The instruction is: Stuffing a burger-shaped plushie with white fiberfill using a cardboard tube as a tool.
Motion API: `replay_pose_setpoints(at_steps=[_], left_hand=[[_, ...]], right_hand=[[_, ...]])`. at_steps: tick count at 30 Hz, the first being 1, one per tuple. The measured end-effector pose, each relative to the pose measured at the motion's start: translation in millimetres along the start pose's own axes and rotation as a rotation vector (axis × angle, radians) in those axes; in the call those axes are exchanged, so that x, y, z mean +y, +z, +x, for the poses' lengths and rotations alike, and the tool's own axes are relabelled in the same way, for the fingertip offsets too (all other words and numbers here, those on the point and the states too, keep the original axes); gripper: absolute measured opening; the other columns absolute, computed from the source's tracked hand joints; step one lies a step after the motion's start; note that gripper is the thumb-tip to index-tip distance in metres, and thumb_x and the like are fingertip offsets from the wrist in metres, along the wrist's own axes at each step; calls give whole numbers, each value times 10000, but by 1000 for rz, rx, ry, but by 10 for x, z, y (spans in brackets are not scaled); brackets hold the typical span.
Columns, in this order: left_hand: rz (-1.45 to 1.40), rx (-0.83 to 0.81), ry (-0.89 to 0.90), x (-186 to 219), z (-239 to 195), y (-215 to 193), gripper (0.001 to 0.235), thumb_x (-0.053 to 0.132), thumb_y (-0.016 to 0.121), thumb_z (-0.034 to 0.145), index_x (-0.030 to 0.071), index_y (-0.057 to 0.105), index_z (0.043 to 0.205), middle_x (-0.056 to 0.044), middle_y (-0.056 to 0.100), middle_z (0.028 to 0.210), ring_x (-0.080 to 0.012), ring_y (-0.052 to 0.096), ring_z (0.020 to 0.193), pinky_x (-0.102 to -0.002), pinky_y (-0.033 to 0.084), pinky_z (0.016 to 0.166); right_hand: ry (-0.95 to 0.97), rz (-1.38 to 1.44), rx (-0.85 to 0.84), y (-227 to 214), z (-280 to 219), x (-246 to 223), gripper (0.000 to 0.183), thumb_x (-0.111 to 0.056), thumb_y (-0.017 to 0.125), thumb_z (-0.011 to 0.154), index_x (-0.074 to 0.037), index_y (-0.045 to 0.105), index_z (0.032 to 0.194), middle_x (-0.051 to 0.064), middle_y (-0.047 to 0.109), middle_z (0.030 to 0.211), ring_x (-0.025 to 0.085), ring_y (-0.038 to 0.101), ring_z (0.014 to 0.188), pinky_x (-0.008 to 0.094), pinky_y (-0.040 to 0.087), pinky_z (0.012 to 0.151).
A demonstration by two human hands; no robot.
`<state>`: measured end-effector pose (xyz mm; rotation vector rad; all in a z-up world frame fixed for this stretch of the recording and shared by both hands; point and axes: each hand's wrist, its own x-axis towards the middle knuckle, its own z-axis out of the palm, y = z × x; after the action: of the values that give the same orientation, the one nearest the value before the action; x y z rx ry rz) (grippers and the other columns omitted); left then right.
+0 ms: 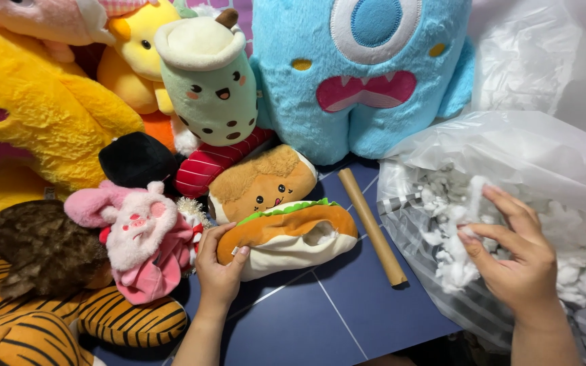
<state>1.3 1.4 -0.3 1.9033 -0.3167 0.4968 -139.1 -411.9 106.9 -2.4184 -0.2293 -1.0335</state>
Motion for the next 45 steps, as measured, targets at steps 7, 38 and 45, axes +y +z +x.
replay_pose_setpoints(at_steps=[7, 38, 45], left_hand=[[-2, 8, -19, 24, 24, -33, 425, 364, 715, 818, 108, 701, 1156, -53, 676, 1094, -213, 637, 1035, -343, 498, 924], [-156, 0, 8, -161, 52, -30, 499, 383, 807, 787, 101, 723, 1189, -118, 678, 1063, -291, 669, 985, -456, 516, 911], [-155, -5, 4, -196, 35, -13, 514, 386, 817, 777, 101, 721, 1193, -111, 676, 1069, -276, 664, 989, -451, 515, 916]], right_hand=[[-14, 299, -39, 509, 208, -352, 65, -35, 663, 951, 7, 678, 905, 112, 717, 955, 413, 728, 1182, 448, 587, 1022], [-248, 343, -179, 1965, 87, -569, 442, -456, 686, 837, -134, 698, 1139, 35, 681, 913, 216, 638, 954, 575, 187, 1164], [-202, 160, -181, 2061, 79, -579, 88, -348, 716, 875, -275, 711, 827, -82, 669, 748, 154, 599, 886, 559, 191, 1150]])
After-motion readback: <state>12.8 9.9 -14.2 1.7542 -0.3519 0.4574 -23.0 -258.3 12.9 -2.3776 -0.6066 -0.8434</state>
